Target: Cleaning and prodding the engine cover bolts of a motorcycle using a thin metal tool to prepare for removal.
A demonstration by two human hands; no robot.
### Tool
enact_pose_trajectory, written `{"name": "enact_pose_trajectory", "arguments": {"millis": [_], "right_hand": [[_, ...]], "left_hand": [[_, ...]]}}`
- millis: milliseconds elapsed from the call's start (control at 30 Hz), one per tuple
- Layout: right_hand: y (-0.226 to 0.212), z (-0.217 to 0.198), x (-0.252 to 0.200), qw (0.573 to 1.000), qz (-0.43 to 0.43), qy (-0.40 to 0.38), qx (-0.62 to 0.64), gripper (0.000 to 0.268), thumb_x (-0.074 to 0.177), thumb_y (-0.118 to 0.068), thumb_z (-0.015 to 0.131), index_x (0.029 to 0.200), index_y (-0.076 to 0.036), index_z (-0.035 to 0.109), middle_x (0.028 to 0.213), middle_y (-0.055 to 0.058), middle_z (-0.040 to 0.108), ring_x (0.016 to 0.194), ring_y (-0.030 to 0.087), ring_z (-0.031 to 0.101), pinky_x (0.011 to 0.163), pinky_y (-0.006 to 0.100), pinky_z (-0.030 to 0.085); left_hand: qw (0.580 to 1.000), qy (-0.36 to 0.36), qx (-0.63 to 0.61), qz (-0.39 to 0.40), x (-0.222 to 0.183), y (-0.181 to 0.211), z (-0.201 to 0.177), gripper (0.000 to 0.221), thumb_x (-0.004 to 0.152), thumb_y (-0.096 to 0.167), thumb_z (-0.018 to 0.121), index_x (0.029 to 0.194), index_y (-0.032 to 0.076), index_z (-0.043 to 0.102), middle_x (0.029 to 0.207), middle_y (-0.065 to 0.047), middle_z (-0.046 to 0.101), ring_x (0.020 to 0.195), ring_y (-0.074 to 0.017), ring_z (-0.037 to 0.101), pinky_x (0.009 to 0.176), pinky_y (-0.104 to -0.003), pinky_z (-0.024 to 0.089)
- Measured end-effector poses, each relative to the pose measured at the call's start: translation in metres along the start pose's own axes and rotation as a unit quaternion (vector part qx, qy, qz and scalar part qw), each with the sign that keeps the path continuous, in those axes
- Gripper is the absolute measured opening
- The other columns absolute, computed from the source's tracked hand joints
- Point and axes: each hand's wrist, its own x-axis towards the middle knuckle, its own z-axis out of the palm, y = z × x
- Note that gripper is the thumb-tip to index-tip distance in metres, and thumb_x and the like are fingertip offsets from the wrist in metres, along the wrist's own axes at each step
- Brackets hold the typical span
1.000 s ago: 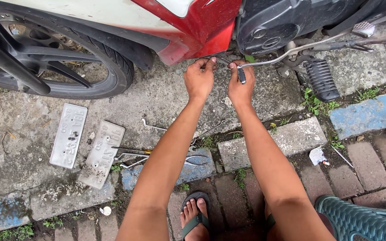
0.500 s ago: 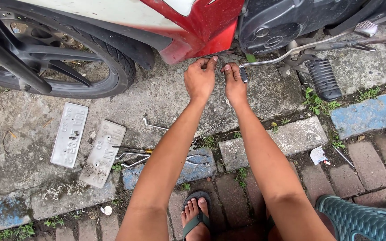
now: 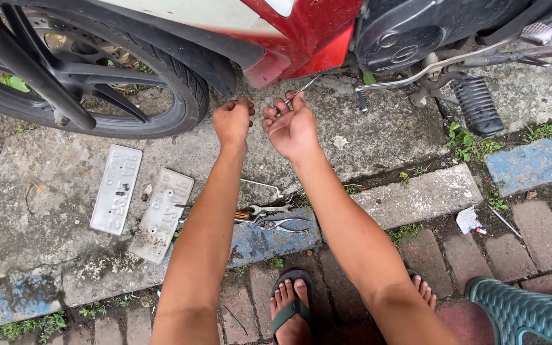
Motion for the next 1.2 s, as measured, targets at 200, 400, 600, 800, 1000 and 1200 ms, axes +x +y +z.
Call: {"name": "enact_pose_trajectory", "arguments": {"millis": [200, 400, 600, 800, 1000, 1200], "right_hand": [[-0.009, 0.007, -0.017, 0.995, 0.041, -0.001, 0.096, 0.038, 0.109, -0.048, 0.031, 0.093, -0.02, 0.052, 0.071, -0.005, 0.039, 0.069, 0.017, 0.047, 0.067, 0.035, 0.037], [-0.007, -0.045, -0.027, 0.945, -0.125, 0.151, -0.262, 0.032, 0.111, -0.041, 0.039, 0.093, -0.018, 0.052, 0.066, -0.007, 0.04, 0.058, 0.01, 0.05, 0.054, 0.022, 0.038], [-0.056, -0.099, -0.018, 0.725, -0.333, 0.176, -0.576, 0.031, 0.112, -0.032, 0.048, 0.091, -0.015, 0.064, 0.064, 0.003, 0.047, 0.061, 0.02, 0.052, 0.058, 0.031, 0.039], [-0.096, -0.088, -0.014, 0.563, -0.445, 0.109, -0.688, 0.024, 0.112, -0.026, 0.052, 0.096, -0.015, 0.065, 0.073, 0.011, 0.058, 0.077, 0.039, 0.061, 0.071, 0.044, 0.048], [-0.109, -0.068, -0.027, 0.523, -0.518, 0.043, -0.676, 0.02, 0.111, -0.018, 0.056, 0.095, -0.009, 0.064, 0.084, 0.016, 0.058, 0.085, 0.044, 0.058, 0.074, 0.052, 0.048], [-0.127, -0.084, -0.006, 0.485, -0.55, 0.031, -0.68, 0.019, 0.109, -0.017, 0.061, 0.093, -0.008, 0.065, 0.085, 0.015, 0.056, 0.085, 0.044, 0.059, 0.077, 0.052, 0.049]], "left_hand": [[1.0, -0.003, -0.026, -0.012, 0.005, -0.014, 0.003, 0.016, 0.072, 0.028, 0.064, 0.069, 0.019, 0.076, 0.06, -0.001, 0.07, 0.051, -0.0159, 0.064, 0.061, -0.03, 0.049], [0.997, -0.081, -0.009, 0.017, -0.005, -0.013, 0.029, 0.017, 0.075, 0.028, 0.068, 0.081, 0.017, 0.079, 0.068, 0.0, 0.073, 0.056, -0.014, 0.067, 0.067, -0.029, 0.05], [0.971, -0.197, 0.02, 0.132, -0.03, 0.007, 0.054, 0.023, 0.08, 0.035, 0.071, 0.097, 0.022, 0.081, 0.083, 0.001, 0.077, 0.077, -0.0191, 0.074, 0.078, -0.034, 0.057], [0.964, -0.192, 0.031, 0.181, -0.046, 0.033, 0.078, 0.025, 0.084, 0.042, 0.071, 0.098, 0.024, 0.081, 0.087, 0.003, 0.078, 0.089, -0.0246, 0.076, 0.082, -0.041, 0.059], [0.974, -0.153, -0.006, 0.167, -0.062, 0.044, 0.087, 0.025, 0.086, 0.045, 0.07, 0.09, 0.023, 0.081, 0.082, 0.003, 0.079, 0.098, -0.0289, 0.075, 0.088, -0.043, 0.057], [0.978, -0.136, -0.021, 0.155, -0.061, 0.045, 0.095, 0.026, 0.088, 0.045, 0.068, 0.086, 0.023, 0.081, 0.08, 0.004, 0.079, 0.095, -0.0269, 0.075, 0.089, -0.042, 0.057]]}}
